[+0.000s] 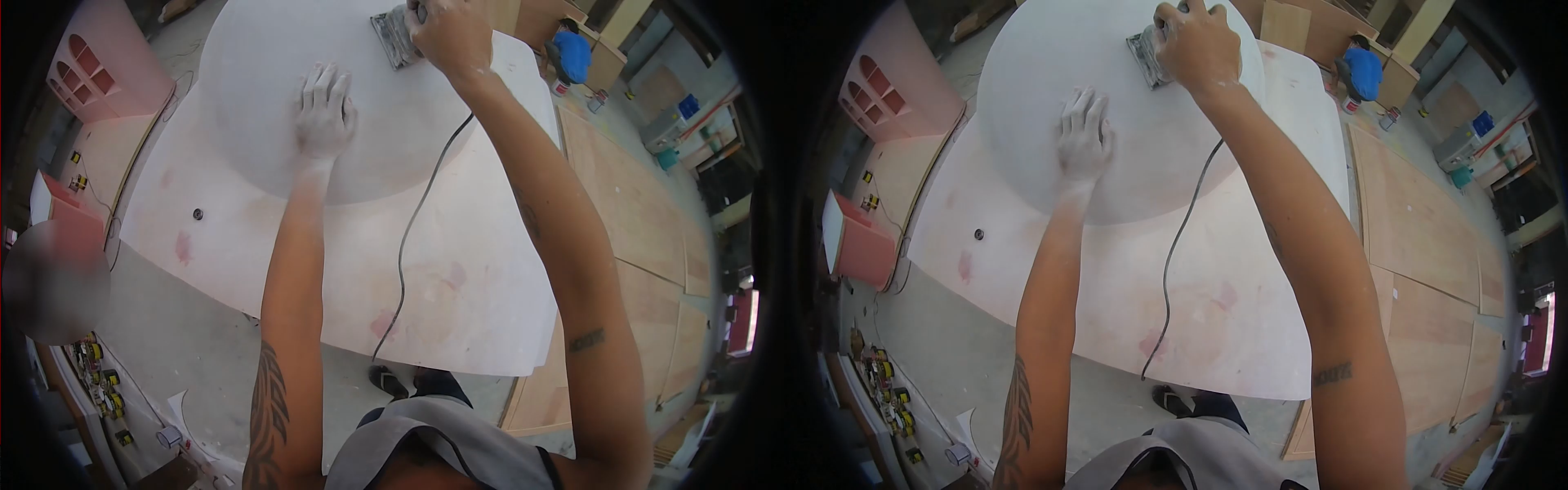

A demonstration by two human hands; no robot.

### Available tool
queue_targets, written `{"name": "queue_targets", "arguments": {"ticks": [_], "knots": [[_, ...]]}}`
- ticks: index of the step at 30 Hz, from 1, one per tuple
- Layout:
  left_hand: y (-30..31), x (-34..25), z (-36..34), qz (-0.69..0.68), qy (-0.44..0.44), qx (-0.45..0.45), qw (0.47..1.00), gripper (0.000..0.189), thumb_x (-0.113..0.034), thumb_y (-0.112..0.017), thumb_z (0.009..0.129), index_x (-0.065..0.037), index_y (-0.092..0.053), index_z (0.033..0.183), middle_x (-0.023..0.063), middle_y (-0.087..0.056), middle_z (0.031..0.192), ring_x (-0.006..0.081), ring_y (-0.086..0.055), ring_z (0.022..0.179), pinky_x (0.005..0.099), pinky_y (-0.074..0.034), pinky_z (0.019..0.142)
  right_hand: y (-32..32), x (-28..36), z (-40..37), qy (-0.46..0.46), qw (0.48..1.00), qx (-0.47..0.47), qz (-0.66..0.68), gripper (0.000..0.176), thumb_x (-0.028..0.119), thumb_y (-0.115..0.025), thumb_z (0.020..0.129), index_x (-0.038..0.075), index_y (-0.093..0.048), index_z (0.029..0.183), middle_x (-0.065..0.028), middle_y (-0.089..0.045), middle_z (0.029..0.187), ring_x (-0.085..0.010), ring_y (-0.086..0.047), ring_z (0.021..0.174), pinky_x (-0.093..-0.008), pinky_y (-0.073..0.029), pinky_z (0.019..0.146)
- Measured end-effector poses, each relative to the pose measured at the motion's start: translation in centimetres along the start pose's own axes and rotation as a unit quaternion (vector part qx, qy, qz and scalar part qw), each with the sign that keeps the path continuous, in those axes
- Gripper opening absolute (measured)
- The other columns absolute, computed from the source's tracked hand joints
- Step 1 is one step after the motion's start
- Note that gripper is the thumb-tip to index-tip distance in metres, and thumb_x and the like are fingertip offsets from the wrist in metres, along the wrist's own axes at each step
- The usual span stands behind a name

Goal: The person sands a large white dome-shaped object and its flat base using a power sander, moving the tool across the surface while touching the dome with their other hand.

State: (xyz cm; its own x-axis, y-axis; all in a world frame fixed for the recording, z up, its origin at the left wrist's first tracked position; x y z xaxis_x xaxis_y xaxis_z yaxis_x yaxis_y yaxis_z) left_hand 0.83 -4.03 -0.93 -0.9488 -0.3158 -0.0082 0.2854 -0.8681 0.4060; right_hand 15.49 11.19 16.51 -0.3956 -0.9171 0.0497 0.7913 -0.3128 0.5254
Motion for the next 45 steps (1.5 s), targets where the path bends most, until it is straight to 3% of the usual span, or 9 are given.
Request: {"name": "queue_targets", "arguments": {"ticks": [2, 11, 18, 20, 23, 28, 34, 36, 45], "knots": [[0.1, -0.3, 0.0, 0.000, 0.006, 0.001, 1.000, 0.044, -0.021, -0.063, 0.098, -0.015, -0.066, 0.141, 0.0101, -0.059, 0.152, 0.0308, -0.050, 0.151, 0.0551, -0.035, 0.129, -0.1, 0.2, -3.0, 0.003, 0.999, -0.030, -0.029, 0.011, 0.022, -0.082, 0.089, 0.022, -0.074, 0.097, -0.0019, -0.068, 0.115, -0.0331, -0.065, 0.101, -0.0434, -0.063, 0.065], [-0.1, 0.4, -0.2, 0.007, 0.007, -0.013, 1.000, 0.043, -0.019, -0.064, 0.095, -0.014, -0.068, 0.137, 0.0102, -0.062, 0.150, 0.0294, -0.052, 0.149, 0.0539, -0.036, 0.128, 0.8, 0.4, -8.5, 0.062, 0.998, 0.014, -0.009, 0.010, 0.021, -0.080, 0.090, 0.023, -0.074, 0.097, -0.0026, -0.067, 0.112, -0.0327, -0.065, 0.100, -0.0425, -0.063, 0.065], [-0.2, -0.2, 0.2, -0.012, 0.015, -0.016, 1.000, 0.044, -0.017, -0.065, 0.096, -0.015, -0.066, 0.140, 0.0094, -0.059, 0.153, 0.0293, -0.051, 0.150, 0.0531, -0.036, 0.128, -0.4, 0.3, 1.0, 0.095, 0.995, -0.028, -0.030, 0.009, 0.022, -0.080, 0.091, 0.022, -0.076, 0.098, -0.0030, -0.068, 0.111, -0.0333, -0.065, 0.099, -0.0428, -0.063, 0.064], [-0.3, -0.3, 0.3, -0.013, 0.010, -0.017, 1.000, 0.043, -0.016, -0.065, 0.096, -0.015, -0.067, 0.139, 0.0092, -0.060, 0.153, 0.0291, -0.052, 0.150, 0.0528, -0.037, 0.127, -0.1, 0.8, 4.3, 0.053, 0.997, 0.053, -0.021, 0.024, 0.027, -0.071, 0.094, 0.015, -0.077, 0.115, -0.0184, -0.068, 0.123, -0.0426, -0.068, 0.116, -0.0513, -0.059, 0.097], [-0.3, 0.1, 0.0, -0.029, 0.014, -0.019, 0.999, 0.043, -0.015, -0.065, 0.096, -0.014, -0.067, 0.139, 0.0093, -0.062, 0.152, 0.0299, -0.053, 0.148, 0.0528, -0.037, 0.127, -1.5, 1.0, 8.2, 0.027, 0.996, 0.075, -0.028, 0.029, 0.027, -0.070, 0.094, 0.013, -0.076, 0.119, -0.0196, -0.068, 0.125, -0.0436, -0.067, 0.120, -0.0517, -0.059, 0.099], [0.2, 0.2, 0.1, -0.047, 0.031, -0.035, 0.998, 0.041, -0.012, -0.065, 0.096, -0.013, -0.067, 0.138, 0.0097, -0.064, 0.149, 0.0317, -0.055, 0.147, 0.0525, -0.039, 0.125, -1.8, 2.5, 10.7, 0.025, 0.995, 0.088, -0.043, 0.031, 0.028, -0.070, 0.094, 0.012, -0.076, 0.119, -0.0196, -0.068, 0.125, -0.0440, -0.067, 0.121, -0.0519, -0.060, 0.098], [0.1, 0.6, -0.8, -0.072, 0.074, -0.070, 0.992, 0.039, -0.012, -0.064, 0.098, -0.007, -0.065, 0.137, 0.0135, -0.064, 0.146, 0.0350, -0.056, 0.144, 0.0534, -0.041, 0.124, -0.3, 5.5, 3.4, 0.035, 0.995, 0.088, -0.016, 0.027, 0.030, -0.070, 0.096, 0.012, -0.077, 0.115, -0.0189, -0.068, 0.123, -0.0426, -0.066, 0.120, -0.0508, -0.061, 0.094], [0.1, 0.7, 0.0, -0.065, 0.065, -0.073, 0.993, 0.039, -0.011, -0.063, 0.099, -0.006, -0.063, 0.138, 0.0143, -0.064, 0.145, 0.0360, -0.056, 0.144, 0.0535, -0.041, 0.124, -1.4, 5.2, 0.2, 0.064, 0.998, -0.011, -0.013, 0.009, 0.022, -0.080, 0.091, 0.022, -0.077, 0.099, -0.0035, -0.069, 0.111, -0.0340, -0.065, 0.098, -0.0424, -0.062, 0.063], [0.1, 0.6, -0.3, -0.120, 0.089, -0.087, 0.985, 0.043, -0.012, -0.056, 0.104, -0.008, -0.055, 0.147, 0.0136, -0.061, 0.151, 0.0352, -0.052, 0.149, 0.0503, -0.040, 0.123, 0.4, 5.0, -5.6, 0.140, 0.990, 0.005, -0.019, 0.012, 0.019, -0.082, 0.087, 0.021, -0.077, 0.098, -0.0027, -0.068, 0.109, -0.0334, -0.065, 0.097, -0.0417, -0.062, 0.062]]}}
Point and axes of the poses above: each hand's wrist, its own z-axis towards the middle knuckle, its own y-axis out of the back of the hand, x = y × z, the point moved 1 cm from there along z, towards the middle knuckle
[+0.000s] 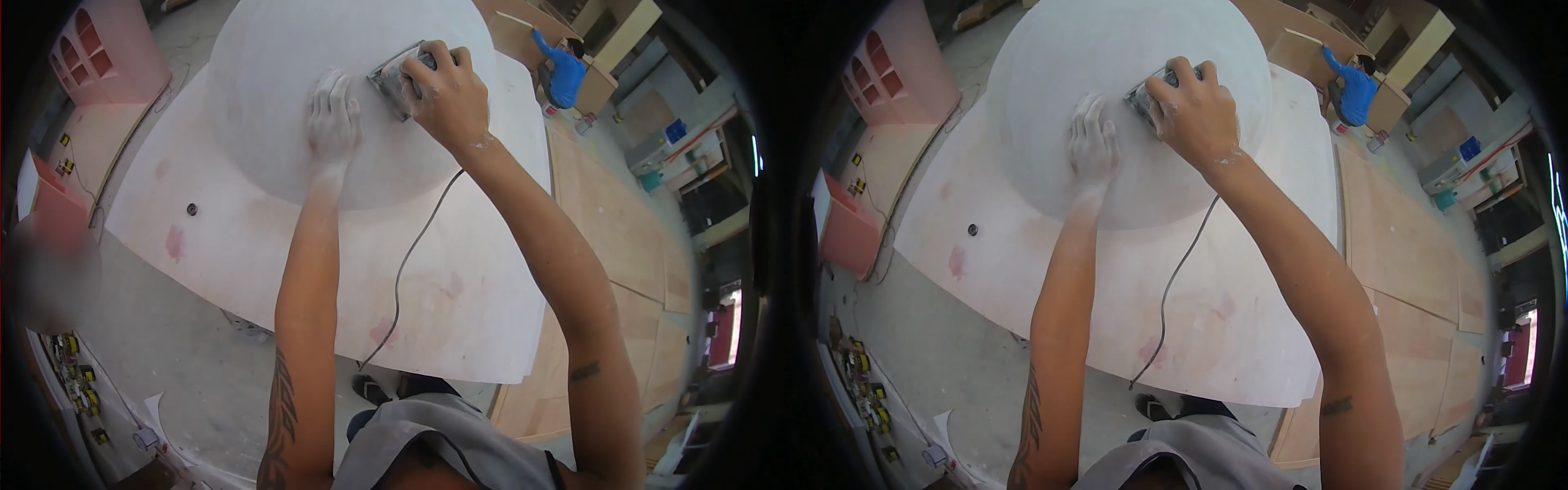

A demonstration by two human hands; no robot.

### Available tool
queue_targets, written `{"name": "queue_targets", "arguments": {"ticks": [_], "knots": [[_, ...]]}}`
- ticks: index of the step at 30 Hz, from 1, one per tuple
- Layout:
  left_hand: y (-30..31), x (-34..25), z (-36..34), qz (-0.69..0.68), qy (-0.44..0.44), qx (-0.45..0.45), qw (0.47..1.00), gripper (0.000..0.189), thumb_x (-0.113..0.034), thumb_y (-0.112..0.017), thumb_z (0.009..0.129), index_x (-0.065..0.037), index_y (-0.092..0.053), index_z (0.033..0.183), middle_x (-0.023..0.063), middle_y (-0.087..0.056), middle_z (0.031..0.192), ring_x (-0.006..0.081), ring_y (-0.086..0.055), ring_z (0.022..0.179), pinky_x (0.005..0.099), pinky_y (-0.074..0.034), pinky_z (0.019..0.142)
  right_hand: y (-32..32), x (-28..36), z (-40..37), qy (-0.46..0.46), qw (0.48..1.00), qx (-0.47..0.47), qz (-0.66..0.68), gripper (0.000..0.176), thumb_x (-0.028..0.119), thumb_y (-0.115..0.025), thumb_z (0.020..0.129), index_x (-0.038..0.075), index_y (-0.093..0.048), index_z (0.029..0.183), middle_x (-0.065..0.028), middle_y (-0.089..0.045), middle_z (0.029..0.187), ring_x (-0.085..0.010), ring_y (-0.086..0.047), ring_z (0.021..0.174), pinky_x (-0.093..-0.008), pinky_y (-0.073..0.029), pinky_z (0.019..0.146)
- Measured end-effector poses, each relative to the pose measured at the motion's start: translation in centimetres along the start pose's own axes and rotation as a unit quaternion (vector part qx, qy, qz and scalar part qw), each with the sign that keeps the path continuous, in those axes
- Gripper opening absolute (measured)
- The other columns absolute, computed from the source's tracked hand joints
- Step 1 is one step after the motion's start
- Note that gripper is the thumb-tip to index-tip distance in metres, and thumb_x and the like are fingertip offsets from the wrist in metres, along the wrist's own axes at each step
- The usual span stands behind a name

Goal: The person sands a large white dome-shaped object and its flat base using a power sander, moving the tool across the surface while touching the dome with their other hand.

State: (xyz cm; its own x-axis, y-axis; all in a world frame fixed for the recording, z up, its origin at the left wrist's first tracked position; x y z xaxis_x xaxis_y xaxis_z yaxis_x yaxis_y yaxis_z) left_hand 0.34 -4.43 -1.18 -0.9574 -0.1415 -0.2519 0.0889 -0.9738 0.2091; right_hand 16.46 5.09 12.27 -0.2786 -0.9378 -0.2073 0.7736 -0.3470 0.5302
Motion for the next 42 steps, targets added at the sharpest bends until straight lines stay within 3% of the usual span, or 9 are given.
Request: {"name": "queue_targets", "arguments": {"ticks": [6, 8, 15, 18, 20, 23, 32, 39, 42], "knots": [[-0.2, -0.4, 0.3, 0.029, -0.013, 0.027, 0.999, 0.046, -0.014, -0.061, 0.100, -0.014, -0.062, 0.147, 0.0118, -0.060, 0.152, 0.0337, -0.052, 0.149, 0.0542, -0.038, 0.126, -1.3, -3.1, 6.3, -0.006, 1.000, -0.003, -0.004, 0.010, 0.021, -0.079, 0.090, 0.021, -0.076, 0.100, -0.0060, -0.068, 0.111, -0.0366, -0.067, 0.100, -0.0445, -0.064, 0.066], [0.0, -1.0, 0.5, 0.096, -0.086, 0.071, 0.989, 0.046, -0.017, -0.070, 0.093, -0.026, -0.073, 0.138, 0.0086, -0.061, 0.152, 0.0321, -0.052, 0.148, 0.0559, -0.038, 0.126, -1.2, -4.1, 8.8, -0.058, 0.996, 0.063, 0.000, 0.024, 0.029, -0.070, 0.097, 0.013, -0.076, 0.113, -0.0187, -0.067, 0.123, -0.0423, -0.066, 0.118, -0.0508, -0.062, 0.093], [0.7, -0.4, 0.2, 0.037, -0.139, 0.169, 0.975, 0.048, -0.023, -0.073, 0.093, -0.044, -0.076, 0.136, 0.0051, -0.056, 0.158, 0.0306, -0.048, 0.152, 0.0564, -0.033, 0.129, -2.0, -4.2, 13.5, -0.108, 0.992, 0.058, -0.013, 0.024, 0.029, -0.071, 0.097, 0.013, -0.076, 0.114, -0.0189, -0.067, 0.124, -0.0422, -0.066, 0.118, -0.0521, -0.062, 0.093], [0.9, -0.6, 0.2, 0.026, -0.156, 0.164, 0.974, 0.049, -0.021, -0.072, 0.092, -0.030, -0.072, 0.140, 0.0081, -0.058, 0.156, 0.0307, -0.051, 0.149, 0.0555, -0.036, 0.127, -2.0, -2.8, 11.5, -0.103, 0.993, 0.049, -0.001, 0.025, 0.029, -0.070, 0.096, 0.013, -0.076, 0.115, -0.0194, -0.066, 0.125, -0.0430, -0.065, 0.119, -0.0522, -0.062, 0.093], [0.2, 0.5, -0.6, -0.022, -0.026, 0.049, 0.998, 0.052, -0.022, -0.065, 0.100, -0.018, -0.060, 0.152, 0.0116, -0.057, 0.156, 0.0339, -0.050, 0.149, 0.0540, -0.036, 0.126, -2.2, -1.7, 8.8, -0.078, 0.997, -0.017, -0.002, 0.009, 0.021, -0.079, 0.090, 0.020, -0.076, 0.099, -0.0075, -0.068, 0.112, -0.0368, -0.067, 0.100, -0.0462, -0.064, 0.067], [0.3, 0.5, -0.1, 0.025, -0.026, 0.016, 0.999, 0.050, -0.018, -0.059, 0.102, -0.006, -0.053, 0.150, 0.0142, -0.058, 0.155, 0.0338, -0.050, 0.149, 0.0561, -0.036, 0.126, -1.2, 0.5, 5.1, -0.065, 0.998, 0.009, 0.008, 0.011, 0.019, -0.079, 0.089, 0.020, -0.077, 0.100, -0.0084, -0.068, 0.113, -0.0367, -0.066, 0.102, -0.0465, -0.062, 0.067], [0.3, 0.0, 0.1, -0.015, 0.035, 0.002, 0.999, 0.058, -0.017, -0.049, 0.105, 0.000, -0.045, 0.160, 0.0203, -0.052, 0.160, 0.0381, -0.045, 0.154, 0.0545, -0.029, 0.131, 0.1, 2.6, -2.2, 0.009, 1.000, 0.007, 0.029, 0.026, 0.014, -0.085, 0.079, 0.021, -0.078, 0.103, -0.0051, -0.068, 0.116, -0.0335, -0.065, 0.100, -0.0405, -0.057, 0.062], [-1.0, -0.5, 0.2, -0.031, 0.108, 0.026, 0.993, 0.063, -0.028, -0.044, 0.111, -0.001, -0.035, 0.167, 0.0188, -0.040, 0.172, 0.0364, -0.032, 0.162, 0.0535, -0.019, 0.134, -1.0, -1.0, 3.3, 0.006, 1.000, 0.001, 0.021, 0.019, 0.018, -0.082, 0.086, 0.020, -0.078, 0.104, -0.0078, -0.070, 0.118, -0.0347, -0.067, 0.101, -0.0423, -0.060, 0.061], [-2.6, -1.9, 0.6, 0.139, 0.068, 0.022, 0.988, 0.064, -0.023, -0.053, 0.103, 0.000, -0.044, 0.162, 0.0190, -0.045, 0.169, 0.0371, -0.036, 0.160, 0.0596, -0.024, 0.132, -0.9, -2.6, 7.3, -0.006, 1.000, 0.004, -0.002, 0.013, 0.021, -0.077, 0.091, 0.019, -0.078, 0.104, -0.0091, -0.070, 0.117, -0.0367, -0.067, 0.103, -0.0438, -0.063, 0.065]]}}
Point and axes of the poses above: each hand's wrist, its own z-axis towards the middle knuckle, its own y-axis out of the back of the hand, x = y × z, the point moved 1 cm from there along z, towards the middle knuckle
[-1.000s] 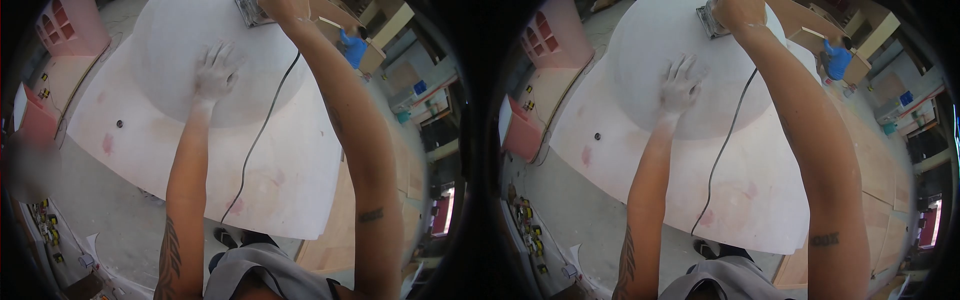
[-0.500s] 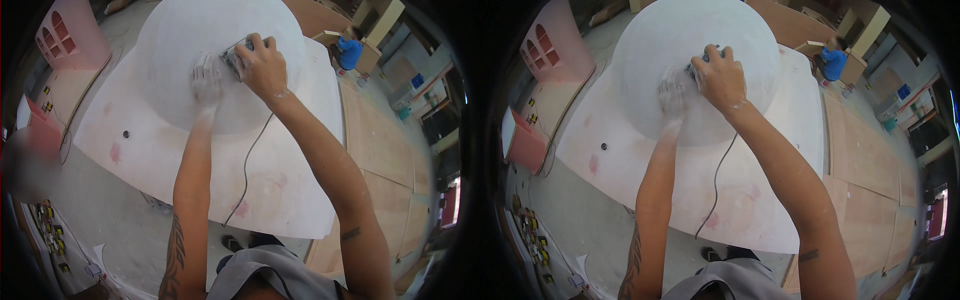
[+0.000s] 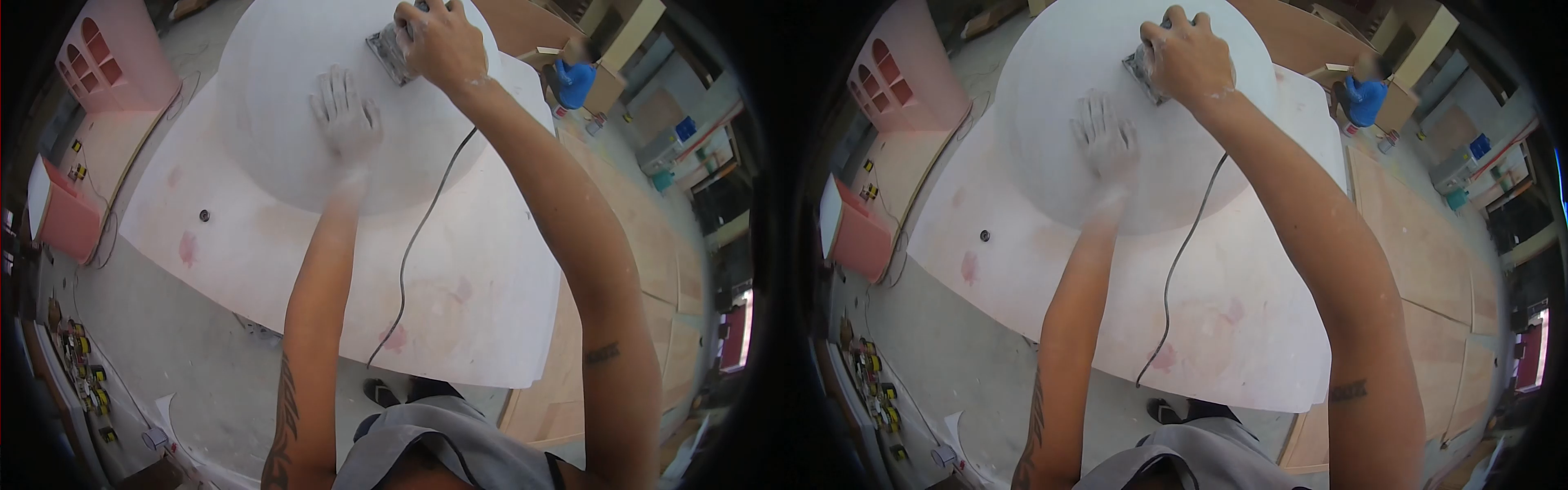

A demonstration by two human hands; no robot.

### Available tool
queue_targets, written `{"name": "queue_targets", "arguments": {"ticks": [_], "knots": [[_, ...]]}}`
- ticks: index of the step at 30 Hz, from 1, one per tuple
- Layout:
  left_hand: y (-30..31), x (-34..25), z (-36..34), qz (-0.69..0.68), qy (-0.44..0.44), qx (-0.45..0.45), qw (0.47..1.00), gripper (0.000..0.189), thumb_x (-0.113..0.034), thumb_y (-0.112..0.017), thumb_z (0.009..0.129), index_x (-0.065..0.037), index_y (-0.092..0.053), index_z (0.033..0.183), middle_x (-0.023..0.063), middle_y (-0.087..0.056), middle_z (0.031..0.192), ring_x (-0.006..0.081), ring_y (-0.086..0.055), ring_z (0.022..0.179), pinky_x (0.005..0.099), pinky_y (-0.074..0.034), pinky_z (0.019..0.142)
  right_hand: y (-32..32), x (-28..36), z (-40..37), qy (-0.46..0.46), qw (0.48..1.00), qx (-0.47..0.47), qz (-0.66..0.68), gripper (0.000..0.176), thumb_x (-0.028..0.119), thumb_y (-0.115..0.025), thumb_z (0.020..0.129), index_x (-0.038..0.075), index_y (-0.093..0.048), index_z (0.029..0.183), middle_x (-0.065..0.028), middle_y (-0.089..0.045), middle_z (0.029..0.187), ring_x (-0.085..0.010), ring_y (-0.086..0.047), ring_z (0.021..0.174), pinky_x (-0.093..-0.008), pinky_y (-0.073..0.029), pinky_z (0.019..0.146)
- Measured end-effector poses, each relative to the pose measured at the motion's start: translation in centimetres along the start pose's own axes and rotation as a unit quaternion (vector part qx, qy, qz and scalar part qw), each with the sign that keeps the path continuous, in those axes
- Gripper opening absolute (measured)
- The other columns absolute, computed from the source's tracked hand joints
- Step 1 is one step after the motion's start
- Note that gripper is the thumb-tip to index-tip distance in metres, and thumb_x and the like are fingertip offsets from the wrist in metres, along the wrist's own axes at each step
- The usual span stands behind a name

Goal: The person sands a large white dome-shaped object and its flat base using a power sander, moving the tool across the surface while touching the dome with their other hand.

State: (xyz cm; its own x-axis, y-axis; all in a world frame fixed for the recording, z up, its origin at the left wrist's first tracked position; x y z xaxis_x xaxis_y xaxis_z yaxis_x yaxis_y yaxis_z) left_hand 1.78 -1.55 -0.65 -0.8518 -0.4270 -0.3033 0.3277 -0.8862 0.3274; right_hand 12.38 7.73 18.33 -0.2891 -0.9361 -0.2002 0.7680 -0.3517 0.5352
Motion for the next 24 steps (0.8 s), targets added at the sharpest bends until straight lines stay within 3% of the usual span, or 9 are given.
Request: {"name": "queue_targets", "arguments": {"ticks": [2, 6, 15, 17, 24], "knots": [[-0.1, -1.7, 0.2, 0.042, 0.001, 0.053, 0.998, 0.068, -0.028, -0.057, 0.100, 0.000, -0.045, 0.162, 0.0171, -0.043, 0.171, 0.0358, -0.033, 0.162, 0.0624, -0.022, 0.131, 0.7, -0.7, 2.8, -0.078, 0.993, 0.091, 0.012, 0.027, 0.028, -0.069, 0.097, 0.012, -0.076, 0.117, -0.0196, -0.066, 0.125, -0.0436, -0.065, 0.119, -0.0515, -0.062, 0.093], [-1.2, -4.2, 0.7, 0.042, -0.060, 0.097, 0.993, 0.071, -0.032, -0.059, 0.099, -0.001, -0.047, 0.162, 0.0148, -0.041, 0.173, 0.0346, -0.032, 0.162, 0.0628, -0.022, 0.131, -1.2, -3.0, 6.4, -0.090, 0.993, 0.082, -0.004, 0.028, 0.027, -0.067, 0.097, 0.012, -0.076, 0.119, -0.0195, -0.067, 0.126, -0.0443, -0.066, 0.119, -0.0521, -0.061, 0.094], [-1.8, -5.1, 1.0, 0.067, -0.240, 0.148, 0.957, 0.062, -0.035, -0.056, 0.104, -0.015, -0.052, 0.163, 0.0057, -0.043, 0.173, 0.0291, -0.033, 0.162, 0.0572, -0.023, 0.133, -4.4, -7.2, 13.8, -0.134, 0.984, 0.115, -0.012, 0.032, 0.023, -0.063, 0.096, 0.010, -0.076, 0.122, -0.0227, -0.068, 0.132, -0.0455, -0.067, 0.122, -0.0529, -0.058, 0.100], [-1.0, -5.4, 0.7, 0.035, -0.329, 0.250, 0.910, 0.057, -0.030, -0.065, 0.100, -0.017, -0.060, 0.155, 0.0035, -0.046, 0.171, 0.0278, -0.037, 0.161, 0.0564, -0.030, 0.131, -6.1, -8.3, 15.2, -0.137, 0.982, 0.129, -0.011, 0.034, 0.023, -0.062, 0.097, 0.009, -0.077, 0.124, -0.0235, -0.068, 0.134, -0.0443, -0.068, 0.123, -0.0518, -0.058, 0.101], [-0.7, -4.3, 0.0, -0.045, -0.418, 0.231, 0.878, 0.040, -0.028, -0.068, 0.097, -0.017, -0.075, 0.135, 0.0032, -0.064, 0.156, 0.0244, -0.056, 0.147, 0.0483, -0.039, 0.127, -5.1, -7.9, 16.6, -0.106, 0.981, 0.162, 0.019, 0.033, 0.021, -0.062, 0.096, 0.010, -0.078, 0.123, -0.0218, -0.070, 0.132, -0.0433, -0.069, 0.122, -0.0507, -0.058, 0.102]]}}
Point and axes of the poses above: each hand's wrist, its own z-axis towards the middle knuckle, its own y-axis out of the back of the hand, x = y × z, the point moved 1 cm from there along z, towards the middle knuckle
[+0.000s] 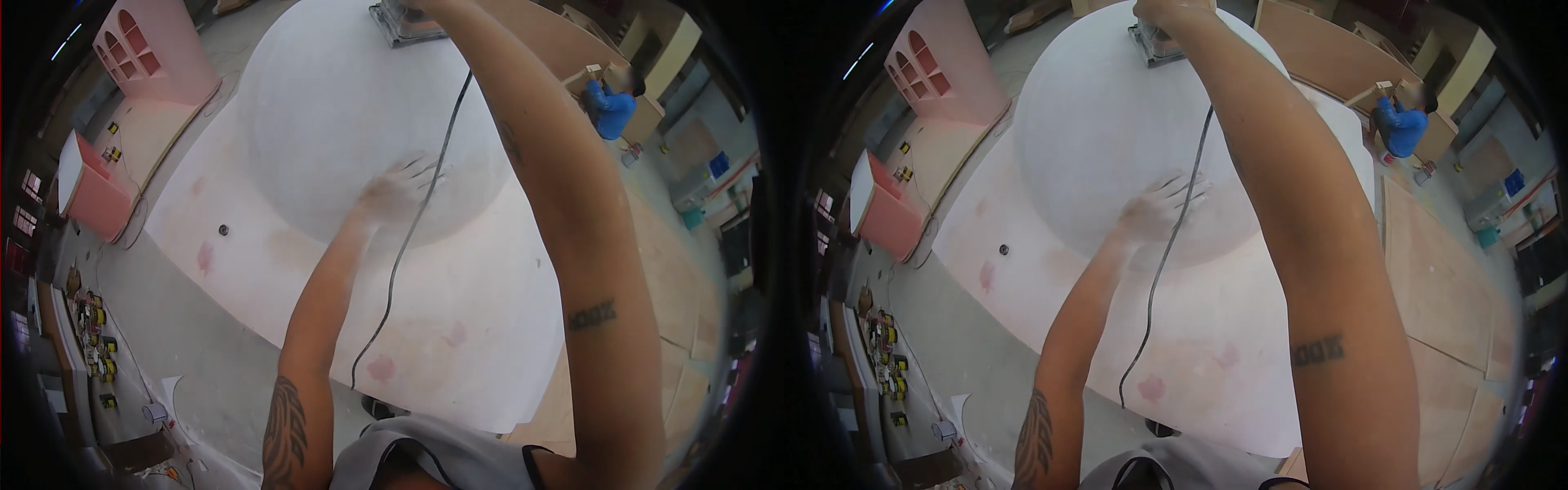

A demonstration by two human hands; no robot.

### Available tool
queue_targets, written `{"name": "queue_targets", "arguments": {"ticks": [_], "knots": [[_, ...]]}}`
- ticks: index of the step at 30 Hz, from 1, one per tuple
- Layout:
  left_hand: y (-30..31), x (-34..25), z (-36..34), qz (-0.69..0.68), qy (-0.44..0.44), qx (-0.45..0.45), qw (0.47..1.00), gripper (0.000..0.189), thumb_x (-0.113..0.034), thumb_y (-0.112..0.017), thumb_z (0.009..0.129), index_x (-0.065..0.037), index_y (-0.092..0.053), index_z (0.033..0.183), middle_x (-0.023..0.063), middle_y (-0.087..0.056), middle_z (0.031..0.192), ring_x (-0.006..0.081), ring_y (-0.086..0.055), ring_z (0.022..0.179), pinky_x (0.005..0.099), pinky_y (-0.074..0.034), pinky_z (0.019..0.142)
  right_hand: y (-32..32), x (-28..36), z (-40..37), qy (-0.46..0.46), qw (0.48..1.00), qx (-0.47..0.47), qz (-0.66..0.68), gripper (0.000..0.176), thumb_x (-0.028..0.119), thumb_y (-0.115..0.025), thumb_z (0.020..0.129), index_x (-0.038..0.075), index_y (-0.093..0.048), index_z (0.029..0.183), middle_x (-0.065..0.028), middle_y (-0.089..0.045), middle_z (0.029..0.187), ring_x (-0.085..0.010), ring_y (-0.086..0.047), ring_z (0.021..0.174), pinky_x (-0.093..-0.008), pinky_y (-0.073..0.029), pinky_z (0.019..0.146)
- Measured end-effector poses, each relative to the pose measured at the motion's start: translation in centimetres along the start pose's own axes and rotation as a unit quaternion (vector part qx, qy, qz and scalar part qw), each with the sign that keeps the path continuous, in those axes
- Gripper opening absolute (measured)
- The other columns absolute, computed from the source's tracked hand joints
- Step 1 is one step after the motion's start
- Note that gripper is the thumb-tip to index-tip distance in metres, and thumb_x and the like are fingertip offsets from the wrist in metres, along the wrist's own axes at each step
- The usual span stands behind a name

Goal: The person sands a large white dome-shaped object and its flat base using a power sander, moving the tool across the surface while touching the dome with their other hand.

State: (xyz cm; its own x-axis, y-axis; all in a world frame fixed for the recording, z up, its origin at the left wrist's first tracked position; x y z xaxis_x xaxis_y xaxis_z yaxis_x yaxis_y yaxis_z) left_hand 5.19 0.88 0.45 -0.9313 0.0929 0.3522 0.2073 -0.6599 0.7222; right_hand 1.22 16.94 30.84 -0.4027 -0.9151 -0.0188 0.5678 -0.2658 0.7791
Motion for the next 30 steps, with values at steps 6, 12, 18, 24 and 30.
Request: {"name": "queue_targets", "arguments": {"ticks": [6, 12, 18, 24, 30], "knots": [[0.8, 0.0, 0.5, -0.052, 0.237, -0.155, 0.958, 0.037, -0.016, -0.062, 0.100, -0.008, -0.073, 0.135, 0.0101, -0.068, 0.148, 0.0301, -0.057, 0.145, 0.0513, -0.039, 0.125, -0.5, -0.8, -6.3, 0.036, 0.999, -0.024, 0.031, 0.030, 0.020, -0.064, 0.094, 0.010, -0.078, 0.118, -0.0222, -0.069, 0.131, -0.0441, -0.069, 0.120, -0.0521, -0.059, 0.100], [-0.2, 0.8, 0.7, -0.010, 0.464, -0.297, 0.835, 0.044, -0.015, -0.052, 0.108, -0.004, -0.060, 0.150, 0.0153, -0.059, 0.157, 0.0382, -0.049, 0.151, 0.0545, -0.032, 0.129, -1.0, -1.6, -16.2, 0.017, 0.992, -0.114, 0.048, 0.013, 0.019, -0.075, 0.091, 0.018, -0.078, 0.104, -0.0084, -0.067, 0.115, -0.0372, -0.065, 0.107, -0.0448, -0.064, 0.070], [2.9, 1.2, -0.3, -0.075, 0.452, -0.200, 0.866, 0.049, -0.018, -0.048, 0.111, -0.004, -0.054, 0.157, 0.0166, -0.049, 0.166, 0.0382, -0.038, 0.158, 0.0510, -0.030, 0.131, -1.5, -2.0, -24.8, 0.026, 0.988, -0.124, 0.087, 0.016, 0.014, -0.080, 0.087, 0.019, -0.076, 0.102, -0.0065, -0.065, 0.113, -0.0348, -0.063, 0.102, -0.0449, -0.060, 0.066], [3.4, 4.4, 0.2, -0.037, 0.396, -0.113, 0.910, 0.062, -0.022, -0.055, 0.106, -0.007, -0.045, 0.165, 0.0157, -0.040, 0.174, 0.0399, -0.030, 0.163, 0.0515, -0.026, 0.134, -2.4, -3.5, -28.7, 0.064, 0.984, -0.131, 0.098, 0.019, 0.014, -0.080, 0.086, 0.021, -0.077, 0.103, -0.0057, -0.065, 0.116, -0.0347, -0.063, 0.105, -0.0424, -0.057, 0.065], [4.6, 7.9, 3.1, -0.023, 0.377, 0.021, 0.926, 0.070, -0.033, -0.053, 0.110, -0.017, -0.030, 0.174, 0.0135, -0.022, 0.182, 0.0398, -0.018, 0.167, 0.0514, -0.014, 0.136, -1.9, -5.4, -25.3, 0.076, 0.981, -0.156, 0.092, 0.020, 0.012, -0.080, 0.085, 0.021, -0.077, 0.103, -0.0068, -0.066, 0.117, -0.0341, -0.064, 0.103, -0.0437, -0.059, 0.065]]}}
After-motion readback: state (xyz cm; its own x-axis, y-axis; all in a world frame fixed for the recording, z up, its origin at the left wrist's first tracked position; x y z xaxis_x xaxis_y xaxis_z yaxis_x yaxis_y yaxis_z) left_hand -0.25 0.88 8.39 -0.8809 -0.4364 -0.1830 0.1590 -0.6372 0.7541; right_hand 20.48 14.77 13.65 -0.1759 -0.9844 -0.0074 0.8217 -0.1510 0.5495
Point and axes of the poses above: each hand's wrist, its own z-axis towards the middle knuckle, its own y-axis out of the back of the hand, x = y × z, the point moved 1 cm from there along z, towards the middle knuckle
